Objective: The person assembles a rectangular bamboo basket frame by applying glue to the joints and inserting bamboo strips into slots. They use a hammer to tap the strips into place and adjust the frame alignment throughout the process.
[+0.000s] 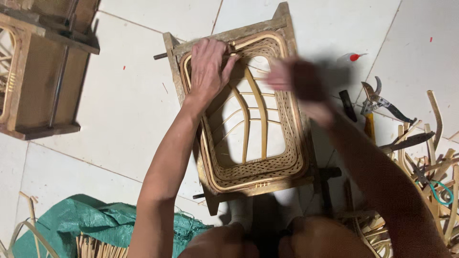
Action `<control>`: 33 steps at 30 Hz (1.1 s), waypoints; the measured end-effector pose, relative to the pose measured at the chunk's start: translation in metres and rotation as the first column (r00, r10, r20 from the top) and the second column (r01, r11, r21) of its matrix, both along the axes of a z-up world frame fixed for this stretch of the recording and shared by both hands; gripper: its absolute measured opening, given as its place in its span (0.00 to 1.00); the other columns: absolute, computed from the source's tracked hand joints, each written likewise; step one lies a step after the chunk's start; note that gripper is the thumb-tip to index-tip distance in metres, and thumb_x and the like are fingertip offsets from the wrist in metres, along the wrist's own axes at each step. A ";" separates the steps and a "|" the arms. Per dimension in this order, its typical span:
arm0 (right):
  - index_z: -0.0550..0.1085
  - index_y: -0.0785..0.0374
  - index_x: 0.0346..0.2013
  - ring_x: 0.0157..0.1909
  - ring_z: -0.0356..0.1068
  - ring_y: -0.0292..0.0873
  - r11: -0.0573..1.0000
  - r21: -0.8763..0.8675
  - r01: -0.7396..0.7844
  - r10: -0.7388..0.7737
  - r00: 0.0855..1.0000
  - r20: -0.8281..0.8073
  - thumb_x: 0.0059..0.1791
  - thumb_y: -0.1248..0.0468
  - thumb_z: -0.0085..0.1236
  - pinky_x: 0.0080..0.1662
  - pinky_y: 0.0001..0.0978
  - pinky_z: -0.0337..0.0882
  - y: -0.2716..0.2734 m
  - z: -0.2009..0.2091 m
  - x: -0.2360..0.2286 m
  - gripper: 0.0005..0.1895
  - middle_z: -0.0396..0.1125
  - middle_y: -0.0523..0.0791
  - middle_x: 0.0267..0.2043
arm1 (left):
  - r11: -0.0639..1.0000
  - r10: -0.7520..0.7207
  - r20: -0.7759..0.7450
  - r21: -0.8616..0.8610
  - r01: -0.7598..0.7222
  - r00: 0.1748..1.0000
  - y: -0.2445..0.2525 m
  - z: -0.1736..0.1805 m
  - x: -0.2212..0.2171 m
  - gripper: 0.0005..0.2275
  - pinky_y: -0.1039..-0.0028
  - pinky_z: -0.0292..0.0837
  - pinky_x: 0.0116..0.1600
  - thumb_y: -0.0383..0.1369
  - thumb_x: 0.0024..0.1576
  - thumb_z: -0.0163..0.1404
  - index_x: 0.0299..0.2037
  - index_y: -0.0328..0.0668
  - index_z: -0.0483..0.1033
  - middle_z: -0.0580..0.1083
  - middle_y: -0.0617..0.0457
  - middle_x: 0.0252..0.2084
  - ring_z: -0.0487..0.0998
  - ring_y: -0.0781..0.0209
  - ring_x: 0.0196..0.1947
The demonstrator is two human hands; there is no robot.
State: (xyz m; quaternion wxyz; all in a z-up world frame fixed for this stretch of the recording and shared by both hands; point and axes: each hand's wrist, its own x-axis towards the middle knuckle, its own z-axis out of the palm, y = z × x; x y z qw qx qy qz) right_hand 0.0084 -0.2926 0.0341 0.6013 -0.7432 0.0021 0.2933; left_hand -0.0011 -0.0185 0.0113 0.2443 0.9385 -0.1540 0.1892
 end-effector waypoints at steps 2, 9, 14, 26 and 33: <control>0.69 0.71 0.52 0.49 0.80 0.51 0.947 0.261 0.187 -0.133 0.968 -0.211 0.52 0.44 0.51 0.53 0.46 0.77 0.058 -0.008 0.015 0.31 0.75 0.55 0.47 | 1.000 0.002 -0.002 0.001 -0.002 1.000 0.000 0.004 0.000 0.12 0.58 0.61 0.52 0.33 0.61 0.62 0.42 0.38 0.71 0.69 0.47 0.39 0.66 0.49 0.43; 0.69 0.60 0.37 0.39 0.74 0.39 0.751 0.376 0.543 -0.430 0.834 -0.346 0.51 0.50 0.63 0.43 0.34 0.79 0.127 -0.058 0.026 0.18 0.71 0.44 0.39 | 1.000 0.000 -0.037 -0.004 0.000 0.999 -0.001 0.010 -0.001 0.11 0.58 0.61 0.51 0.31 0.58 0.62 0.42 0.37 0.72 0.70 0.46 0.39 0.67 0.48 0.42; 0.71 0.60 0.35 0.38 0.74 0.38 0.677 0.524 0.517 -0.419 0.856 -0.304 0.52 0.56 0.63 0.44 0.34 0.78 0.118 -0.066 0.020 0.12 0.71 0.45 0.37 | 1.000 -0.011 -0.025 0.002 0.011 1.000 -0.004 0.019 -0.004 0.10 0.58 0.61 0.53 0.31 0.59 0.62 0.45 0.38 0.74 0.71 0.47 0.41 0.68 0.48 0.44; 0.69 0.65 0.46 0.49 0.78 0.49 0.793 0.476 0.380 -0.204 0.902 -0.381 0.51 0.63 0.62 0.51 0.42 0.80 0.089 -0.054 0.042 0.13 0.73 0.52 0.48 | 0.996 -0.087 -0.116 -0.028 0.084 0.990 0.004 0.031 -0.005 0.11 0.62 0.60 0.53 0.36 0.60 0.63 0.51 0.45 0.86 0.70 0.53 0.39 0.66 0.54 0.43; 0.69 0.64 0.43 0.48 0.80 0.51 0.876 0.372 0.306 -0.160 0.913 -0.374 0.50 0.62 0.61 0.51 0.41 0.80 0.082 -0.042 0.043 0.12 0.73 0.54 0.47 | 0.995 -0.100 -0.144 -0.045 0.094 0.985 0.007 0.026 -0.005 0.10 0.62 0.59 0.52 0.38 0.59 0.64 0.47 0.48 0.87 0.69 0.55 0.36 0.65 0.55 0.42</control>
